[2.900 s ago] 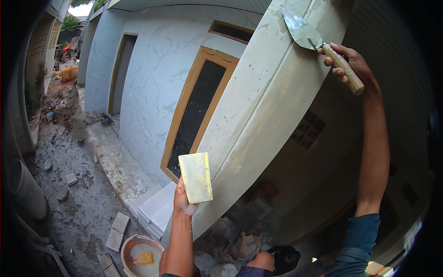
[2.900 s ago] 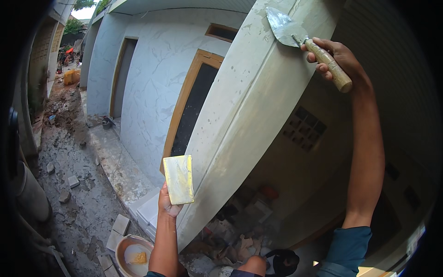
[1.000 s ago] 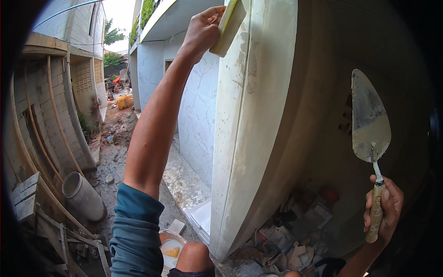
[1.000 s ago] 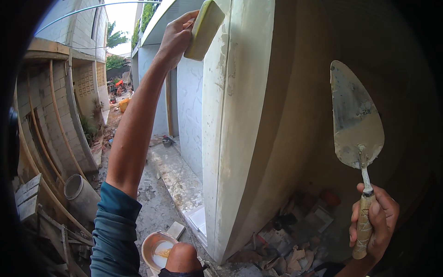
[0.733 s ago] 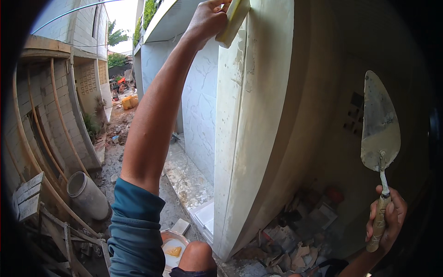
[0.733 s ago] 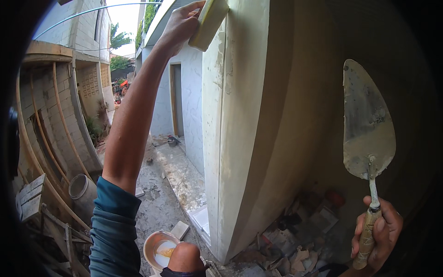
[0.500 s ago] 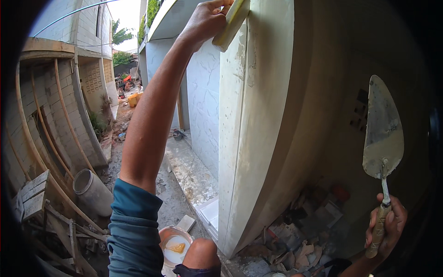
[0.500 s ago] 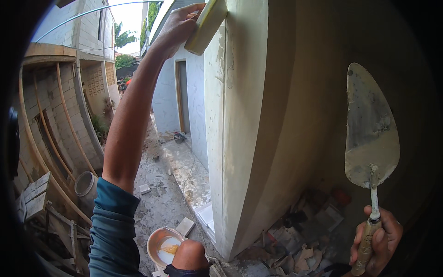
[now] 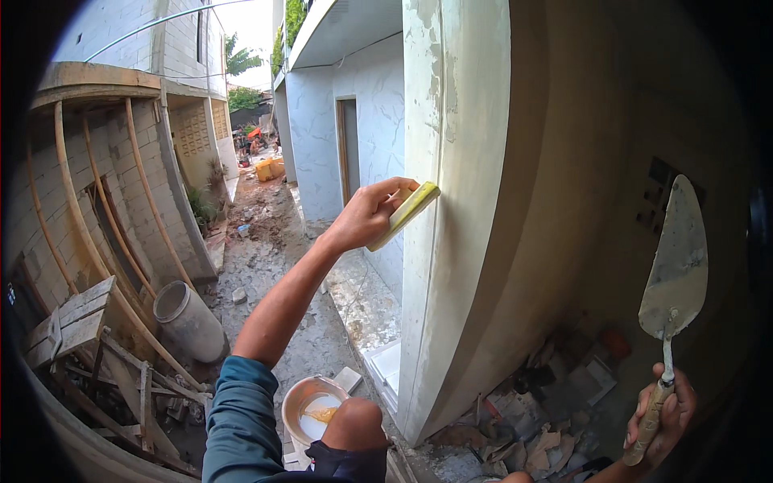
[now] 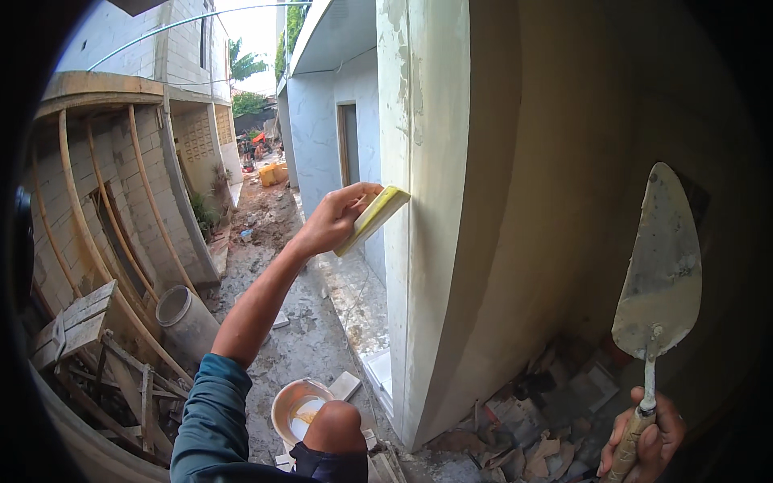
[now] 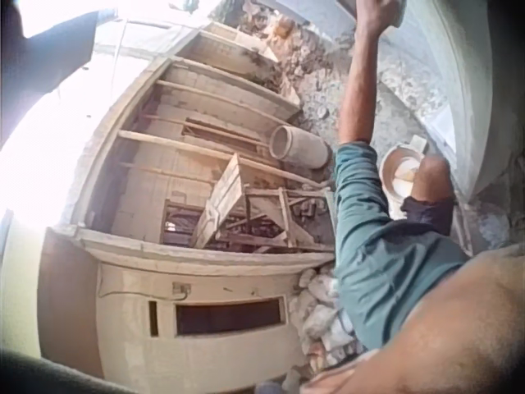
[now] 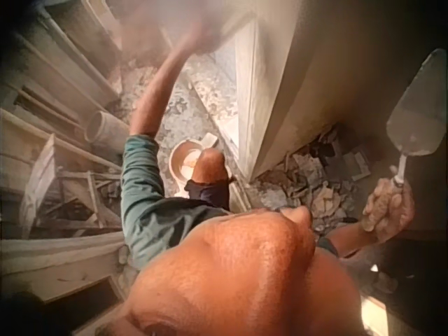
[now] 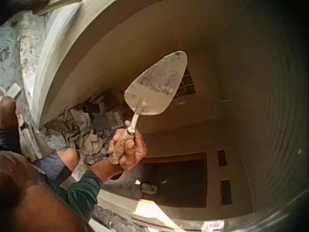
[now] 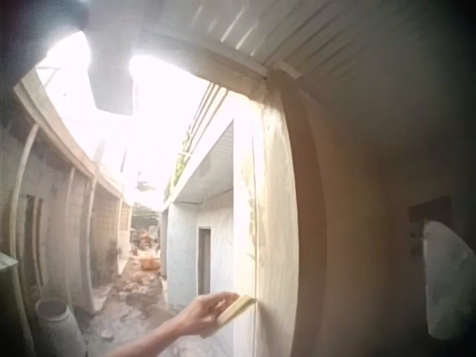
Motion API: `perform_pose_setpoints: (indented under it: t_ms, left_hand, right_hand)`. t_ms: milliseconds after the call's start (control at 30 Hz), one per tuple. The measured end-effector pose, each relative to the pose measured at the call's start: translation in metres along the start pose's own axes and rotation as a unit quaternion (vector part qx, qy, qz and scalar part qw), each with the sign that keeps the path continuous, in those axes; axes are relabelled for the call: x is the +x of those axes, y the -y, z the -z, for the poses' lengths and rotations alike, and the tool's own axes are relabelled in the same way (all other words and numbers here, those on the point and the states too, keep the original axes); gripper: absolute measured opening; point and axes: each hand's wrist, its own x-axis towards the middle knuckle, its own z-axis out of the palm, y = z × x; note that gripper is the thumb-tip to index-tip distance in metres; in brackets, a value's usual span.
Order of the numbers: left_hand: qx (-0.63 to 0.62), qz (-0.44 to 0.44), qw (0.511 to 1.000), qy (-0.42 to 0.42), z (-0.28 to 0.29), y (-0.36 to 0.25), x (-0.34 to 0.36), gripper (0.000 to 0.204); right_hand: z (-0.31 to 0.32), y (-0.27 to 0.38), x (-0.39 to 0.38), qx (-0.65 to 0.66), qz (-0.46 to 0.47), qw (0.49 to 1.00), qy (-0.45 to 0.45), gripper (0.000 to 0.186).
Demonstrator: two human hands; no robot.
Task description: The person wipes a pillar edge with a sponge, applies plaster using a trowel, and dips a foam float into a bucket of water before rubbing down the pillar surface.
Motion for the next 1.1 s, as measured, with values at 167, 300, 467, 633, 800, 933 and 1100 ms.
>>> perform_pose_setpoints:
  t_ms: [167,300,467,633,800,933,1100]
  left_hand:
    - [-0.139,-0.119,0.973,-0.143,0.042,-0.004,0.036,0.032]
    - [-0.129,-0.16,0.942,-0.266,0.106,-0.057,0.123,0.032]
    - [-0.069,-0.185,0.92,-0.339,0.161,-0.103,0.211,0.033]
    - [0.106,-0.171,0.887,-0.416,0.184,-0.115,0.266,0.041]
    - [0.164,-0.14,0.891,-0.4,0.156,-0.09,0.258,0.037]
    - [0.147,-0.183,0.93,-0.283,0.095,-0.031,0.143,0.034]
    - [0.095,-0.203,0.905,-0.361,0.094,-0.028,0.142,0.032]
  right_hand:
    - [0.004,-0.002,-0.009,0.003,-0.02,1.0,0.004,0.055]
    - [-0.033,0.012,0.017,-0.021,0.001,1.0,-0.018,0.056]
    - [-0.054,0.021,0.022,-0.02,0.004,1.0,0.003,0.055]
    - [-0.06,0.024,0.027,-0.013,-0.004,1.0,0.014,0.056]
    - [-0.071,0.048,0.019,-0.019,-0.08,0.997,0.004,0.056]
    - [-0.075,0.052,0.023,-0.014,-0.088,0.996,0.019,0.05]
    - [-0.059,0.031,0.023,-0.016,-0.024,0.999,0.013,0.057]
